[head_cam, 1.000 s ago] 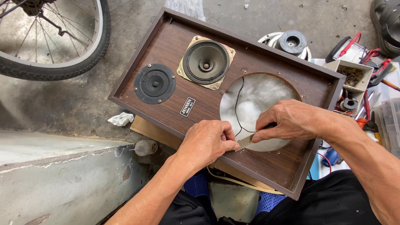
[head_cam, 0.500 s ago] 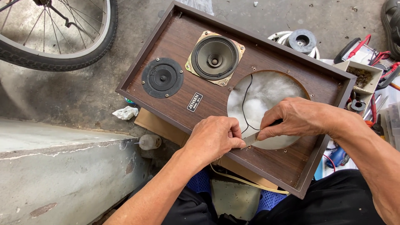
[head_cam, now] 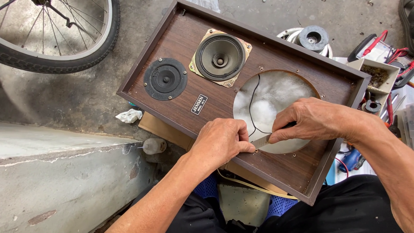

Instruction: The person uses a utility knife to scrape and clean the wooden surface of a speaker box around a large circular cutout. They then place a large speaker driver into the opening and use a multimeter to test the electrical connections.

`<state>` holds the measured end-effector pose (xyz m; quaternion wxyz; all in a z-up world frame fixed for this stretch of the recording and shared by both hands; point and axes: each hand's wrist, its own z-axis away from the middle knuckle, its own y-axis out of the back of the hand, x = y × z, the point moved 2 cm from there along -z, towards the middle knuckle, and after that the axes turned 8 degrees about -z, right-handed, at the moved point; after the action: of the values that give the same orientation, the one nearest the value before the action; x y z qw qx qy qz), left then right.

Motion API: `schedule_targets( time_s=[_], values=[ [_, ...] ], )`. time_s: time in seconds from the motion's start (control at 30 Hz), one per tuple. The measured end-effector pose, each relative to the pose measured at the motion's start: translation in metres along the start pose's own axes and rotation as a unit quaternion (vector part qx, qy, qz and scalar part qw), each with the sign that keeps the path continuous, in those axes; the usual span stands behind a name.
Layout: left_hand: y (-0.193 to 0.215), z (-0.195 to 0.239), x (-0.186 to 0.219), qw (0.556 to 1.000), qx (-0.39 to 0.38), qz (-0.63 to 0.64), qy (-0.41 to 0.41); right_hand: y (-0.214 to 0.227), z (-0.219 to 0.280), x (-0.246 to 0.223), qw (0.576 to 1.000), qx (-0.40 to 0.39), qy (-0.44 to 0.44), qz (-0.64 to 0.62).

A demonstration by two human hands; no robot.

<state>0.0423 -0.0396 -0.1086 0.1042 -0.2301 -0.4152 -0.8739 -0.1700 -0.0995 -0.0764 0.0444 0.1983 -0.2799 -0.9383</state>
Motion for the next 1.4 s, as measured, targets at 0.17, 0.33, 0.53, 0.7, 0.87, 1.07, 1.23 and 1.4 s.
schedule_targets(
  time_s=[0.17, 0.33, 0.53, 0.7, 0.87, 1.07, 1.23, 1.4],
  values=[
    [-0.003, -0.005, -0.001, 1.000, 0.003, -0.020, -0.001, 0.002, -0.001, -0.001, 1.000, -0.008, -0.015, 0.010],
    [0.004, 0.000, -0.003, 1.000, -0.018, -0.002, -0.015, 0.005, -0.001, -0.009, 0.999, -0.012, -0.045, -0.008],
    [0.003, -0.003, -0.005, 0.999, -0.021, 0.008, -0.027, 0.004, -0.004, -0.008, 0.999, -0.023, -0.030, -0.009],
    [-0.004, -0.012, -0.007, 1.000, -0.006, -0.008, -0.028, 0.002, -0.004, -0.001, 1.000, -0.024, -0.010, -0.006],
    [-0.004, -0.012, -0.006, 1.000, -0.006, -0.010, -0.021, 0.008, 0.002, -0.012, 0.996, -0.030, -0.065, -0.043],
    [0.002, -0.009, -0.007, 0.999, -0.037, 0.000, -0.011, 0.011, 0.003, -0.024, 0.996, -0.030, -0.082, -0.035],
    [-0.009, -0.019, -0.008, 0.999, -0.006, -0.020, -0.028, 0.007, 0.001, -0.009, 0.997, -0.036, -0.058, -0.035],
    [-0.001, -0.013, -0.003, 1.000, -0.006, -0.017, -0.022, 0.011, 0.001, -0.014, 0.997, -0.030, -0.057, -0.032]
  ],
)
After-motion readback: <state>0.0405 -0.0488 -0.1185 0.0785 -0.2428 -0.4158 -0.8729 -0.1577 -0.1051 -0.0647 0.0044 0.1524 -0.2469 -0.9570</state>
